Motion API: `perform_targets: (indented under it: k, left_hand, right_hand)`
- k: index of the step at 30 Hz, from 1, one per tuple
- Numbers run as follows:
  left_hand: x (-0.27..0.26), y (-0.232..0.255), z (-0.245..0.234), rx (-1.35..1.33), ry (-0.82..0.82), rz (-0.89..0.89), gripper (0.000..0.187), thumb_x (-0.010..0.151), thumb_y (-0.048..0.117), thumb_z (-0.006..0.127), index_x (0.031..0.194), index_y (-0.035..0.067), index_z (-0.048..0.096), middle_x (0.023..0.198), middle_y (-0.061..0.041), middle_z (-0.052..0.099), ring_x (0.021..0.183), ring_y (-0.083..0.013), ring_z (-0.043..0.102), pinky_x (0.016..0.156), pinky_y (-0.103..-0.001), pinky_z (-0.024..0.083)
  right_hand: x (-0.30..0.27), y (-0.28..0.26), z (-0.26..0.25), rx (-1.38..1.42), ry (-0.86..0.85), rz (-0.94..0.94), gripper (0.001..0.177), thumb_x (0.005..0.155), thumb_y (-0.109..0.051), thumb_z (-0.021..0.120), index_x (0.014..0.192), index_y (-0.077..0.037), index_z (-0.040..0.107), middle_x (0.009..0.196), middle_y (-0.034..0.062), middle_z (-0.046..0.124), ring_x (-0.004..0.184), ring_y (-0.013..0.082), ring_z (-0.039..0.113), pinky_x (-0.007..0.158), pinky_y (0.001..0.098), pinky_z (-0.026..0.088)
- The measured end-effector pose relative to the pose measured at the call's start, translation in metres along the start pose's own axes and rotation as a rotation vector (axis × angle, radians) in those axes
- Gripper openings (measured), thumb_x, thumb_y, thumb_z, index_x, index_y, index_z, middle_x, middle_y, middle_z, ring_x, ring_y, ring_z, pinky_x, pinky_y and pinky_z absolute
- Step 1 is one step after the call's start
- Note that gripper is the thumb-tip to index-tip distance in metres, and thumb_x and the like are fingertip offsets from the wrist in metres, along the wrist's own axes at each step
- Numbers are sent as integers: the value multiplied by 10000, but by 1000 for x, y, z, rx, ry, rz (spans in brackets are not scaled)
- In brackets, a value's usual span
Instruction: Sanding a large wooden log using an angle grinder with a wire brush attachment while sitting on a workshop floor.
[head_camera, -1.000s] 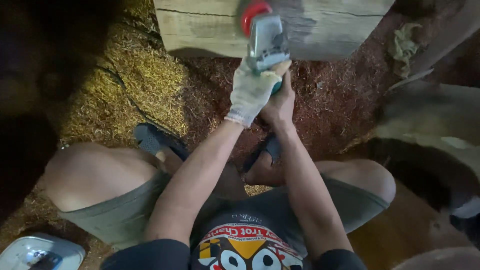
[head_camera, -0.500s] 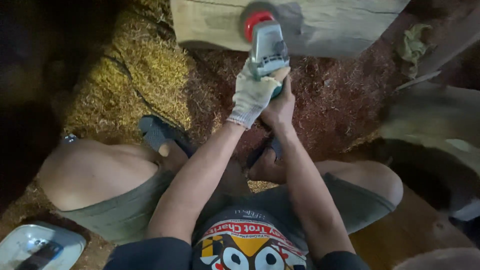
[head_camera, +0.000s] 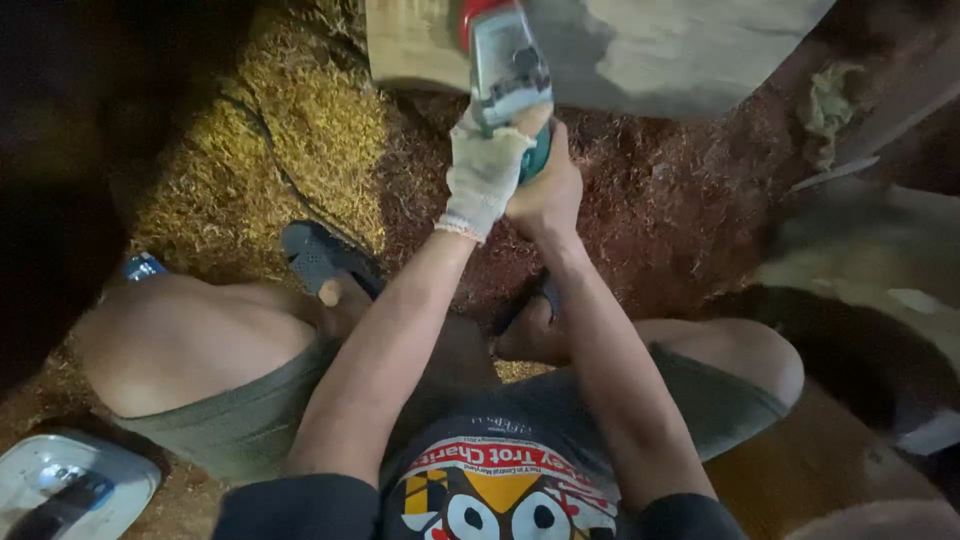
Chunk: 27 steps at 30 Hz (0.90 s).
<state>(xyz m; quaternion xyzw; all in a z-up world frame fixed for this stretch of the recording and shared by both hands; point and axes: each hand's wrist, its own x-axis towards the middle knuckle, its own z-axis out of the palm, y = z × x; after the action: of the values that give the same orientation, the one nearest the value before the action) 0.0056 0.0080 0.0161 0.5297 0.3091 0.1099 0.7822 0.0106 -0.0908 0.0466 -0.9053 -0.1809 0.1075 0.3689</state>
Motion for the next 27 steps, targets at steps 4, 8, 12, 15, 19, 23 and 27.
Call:
perform_targets:
  k: [4, 8, 12, 15, 19, 23, 27]
  left_hand:
    - [-10, -10, 6, -148, 10, -2, 465, 773, 248, 853, 1175, 58, 718, 1113, -84, 782, 1027, -209, 752, 916, -346, 614]
    - [-10, -3, 10, 11, 5, -1, 472, 762, 271, 882, 1150, 69, 705, 1091, -72, 789, 1009, -178, 750, 898, -326, 599]
    - [-13, -5, 11, 75, 9, -5, 441, 801, 325, 841, 1164, 107, 721, 1081, -44, 792, 982, -151, 768, 871, -313, 637]
    - [-11, -14, 16, -119, -6, 60, 473, 753, 282, 876, 1127, 54, 696, 1067, -101, 787, 975, -199, 754, 871, -362, 607]
    - [-5, 8, 13, 154, -57, -52, 431, 780, 337, 834, 1113, 90, 711, 1058, -55, 795, 955, -149, 755, 838, -336, 631]
    - [-1, -23, 11, -56, -71, -19, 479, 757, 273, 823, 1174, 90, 674, 1078, -62, 761, 920, -167, 724, 783, -374, 604]
    - [-12, -27, -8, -20, 37, -35, 439, 783, 239, 835, 1159, 50, 709, 1094, -94, 773, 987, -195, 744, 889, -386, 618]
  right_hand:
    - [-7, 28, 9, -10, -37, 97, 810, 762, -402, 915, 1306, -32, 442, 1043, 167, 753, 910, 319, 780, 791, 404, 624]
    - [-3, 27, 5, -72, -12, 175, 812, 815, -384, 889, 1366, -11, 424, 1048, 184, 752, 945, 326, 773, 803, 417, 621]
    - [-11, 40, 7, -43, 14, 120, 889, 805, -352, 911, 1441, 4, 402, 1082, 208, 748, 975, 335, 764, 823, 435, 614]
    - [-11, 43, 6, 48, 33, -15, 875, 831, -315, 929, 1456, 6, 407, 1191, 221, 729, 1054, 339, 753, 878, 435, 608]
    - [-1, 36, 3, 31, 31, 11, 820, 843, -321, 927, 1414, -10, 427, 1186, 201, 736, 1048, 315, 764, 880, 409, 624]
    - [-4, 25, 2, -36, 25, 63, 794, 806, -352, 915, 1342, -13, 438, 1073, 185, 757, 959, 296, 780, 814, 406, 632]
    - [-9, 31, 18, -101, -31, 59, 752, 812, -397, 890, 1304, -17, 468, 1028, 190, 759, 927, 332, 768, 779, 432, 618]
